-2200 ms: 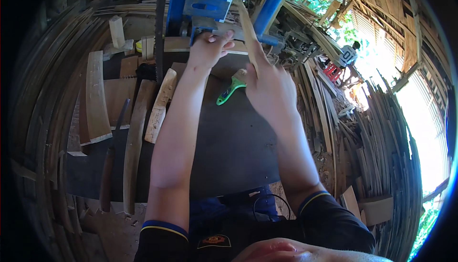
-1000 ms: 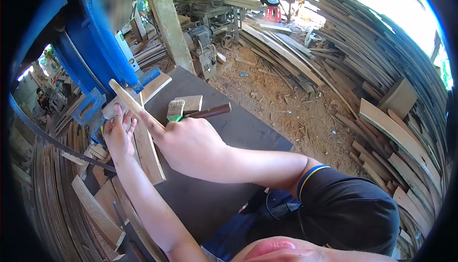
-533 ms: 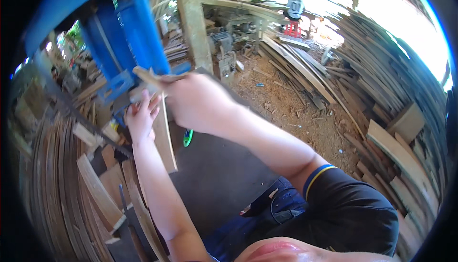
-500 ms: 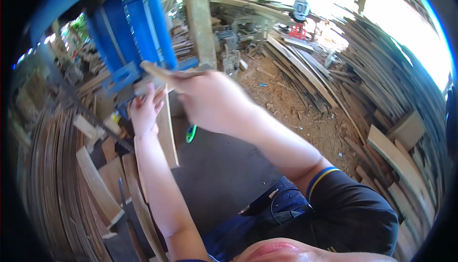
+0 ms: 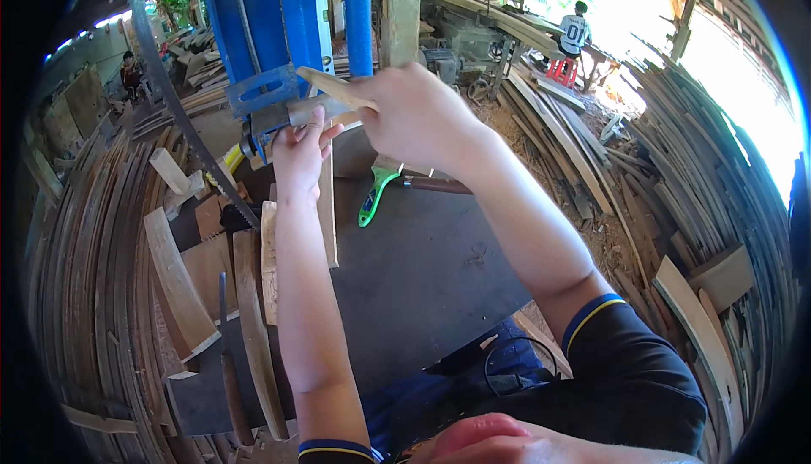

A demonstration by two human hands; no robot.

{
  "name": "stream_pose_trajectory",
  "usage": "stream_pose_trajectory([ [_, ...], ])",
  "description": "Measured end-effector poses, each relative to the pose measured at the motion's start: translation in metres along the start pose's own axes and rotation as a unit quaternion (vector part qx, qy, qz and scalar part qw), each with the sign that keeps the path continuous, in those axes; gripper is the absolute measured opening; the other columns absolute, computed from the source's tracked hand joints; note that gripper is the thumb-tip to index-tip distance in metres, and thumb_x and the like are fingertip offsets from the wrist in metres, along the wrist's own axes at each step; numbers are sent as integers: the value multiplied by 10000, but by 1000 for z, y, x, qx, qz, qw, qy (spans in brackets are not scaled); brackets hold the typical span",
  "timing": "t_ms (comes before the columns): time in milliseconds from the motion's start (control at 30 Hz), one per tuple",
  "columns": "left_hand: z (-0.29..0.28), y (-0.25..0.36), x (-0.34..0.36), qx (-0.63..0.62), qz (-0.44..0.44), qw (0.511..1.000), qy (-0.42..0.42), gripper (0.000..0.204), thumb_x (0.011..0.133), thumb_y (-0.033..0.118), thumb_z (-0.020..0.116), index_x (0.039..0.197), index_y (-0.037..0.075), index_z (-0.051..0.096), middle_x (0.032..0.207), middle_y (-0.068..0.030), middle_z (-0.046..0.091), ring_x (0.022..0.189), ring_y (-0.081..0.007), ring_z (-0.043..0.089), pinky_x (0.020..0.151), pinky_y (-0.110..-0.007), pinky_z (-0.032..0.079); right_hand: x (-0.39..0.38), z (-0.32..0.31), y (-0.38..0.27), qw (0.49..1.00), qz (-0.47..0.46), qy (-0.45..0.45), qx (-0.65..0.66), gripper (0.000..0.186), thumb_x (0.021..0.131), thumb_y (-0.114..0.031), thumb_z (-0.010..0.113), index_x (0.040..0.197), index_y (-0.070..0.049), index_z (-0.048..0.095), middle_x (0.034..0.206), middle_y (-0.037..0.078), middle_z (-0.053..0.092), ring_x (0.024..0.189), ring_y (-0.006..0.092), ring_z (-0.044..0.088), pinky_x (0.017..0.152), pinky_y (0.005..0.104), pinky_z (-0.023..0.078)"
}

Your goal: The person uses a blue vertical band saw to cut and shape a small piece of wood. They guide the wood through the blade with both hands, adjusting its position to create a specific profile. After cutting, the person uses a green brush to sweep sawdust off the workbench and the wood piece.

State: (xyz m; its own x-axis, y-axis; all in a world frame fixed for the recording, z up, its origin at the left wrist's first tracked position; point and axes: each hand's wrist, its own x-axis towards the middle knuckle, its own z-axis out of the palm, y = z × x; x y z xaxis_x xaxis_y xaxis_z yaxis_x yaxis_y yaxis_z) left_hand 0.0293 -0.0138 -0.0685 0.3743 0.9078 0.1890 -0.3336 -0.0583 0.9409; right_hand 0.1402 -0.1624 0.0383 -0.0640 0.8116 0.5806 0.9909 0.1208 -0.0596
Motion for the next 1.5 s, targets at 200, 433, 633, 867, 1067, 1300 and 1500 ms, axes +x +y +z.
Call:
stream_pose_trajectory([
  [200,0,-5,3,-3,3,1000,-19,343,926,387,701,1132,138,586,1135,-28,686,1009,-151,684,817,-312,456,-48,-50,-19,1000,5,14,14,305,788,-44,629,1079,-48,716,751,225,647,656,394,637,617,425,513],
  [433,-2,-5,8,2,-10,1000,9,335,921,401,704,1085,133,587,1136,-28,692,1000,-162,691,824,-323,461,-19,-23,-2,998,-17,-9,-60,306,803,-91,612,1091,-66,710,707,216,626,652,384,632,645,463,529],
  [633,-2,-3,5,-4,0,1000,-24,330,913,373,721,1083,125,584,1127,-36,693,995,-166,694,821,-325,467,-54,-59,-10,998,-38,-6,-42,192,795,-65,620,968,-9,683,719,212,646,694,396,661,643,455,554],
  [867,-5,-4,3,-15,-1,1000,-11,341,907,384,727,1101,138,594,1118,-29,699,990,-174,695,810,-331,466,-57,-61,-17,999,-10,3,-50,209,808,-71,621,995,0,679,758,221,652,711,407,657,652,456,545],
  [1067,0,-6,5,-14,14,1000,-18,363,907,386,725,1101,109,593,1087,-40,708,950,-161,704,788,-310,465,-29,-28,-20,995,0,-26,-97,251,793,-66,636,1029,6,683,800,230,661,715,409,655,666,452,545],
  [1300,13,-12,-2,-56,132,990,7,391,933,354,700,968,-1,539,915,-77,679,802,-176,733,552,-217,434,-61,-68,-46,996,-21,-45,-80,302,811,-58,636,1105,9,653,968,229,679,822,404,671,747,434,561],
  [1500,10,-18,5,-48,111,993,-1,414,930,373,695,1067,1,577,1011,-98,730,846,-151,727,590,-202,422,-57,-64,-52,993,1,-52,-104,344,819,-57,647,1157,0,668,1130,214,673,892,404,670,806,409,560],
])
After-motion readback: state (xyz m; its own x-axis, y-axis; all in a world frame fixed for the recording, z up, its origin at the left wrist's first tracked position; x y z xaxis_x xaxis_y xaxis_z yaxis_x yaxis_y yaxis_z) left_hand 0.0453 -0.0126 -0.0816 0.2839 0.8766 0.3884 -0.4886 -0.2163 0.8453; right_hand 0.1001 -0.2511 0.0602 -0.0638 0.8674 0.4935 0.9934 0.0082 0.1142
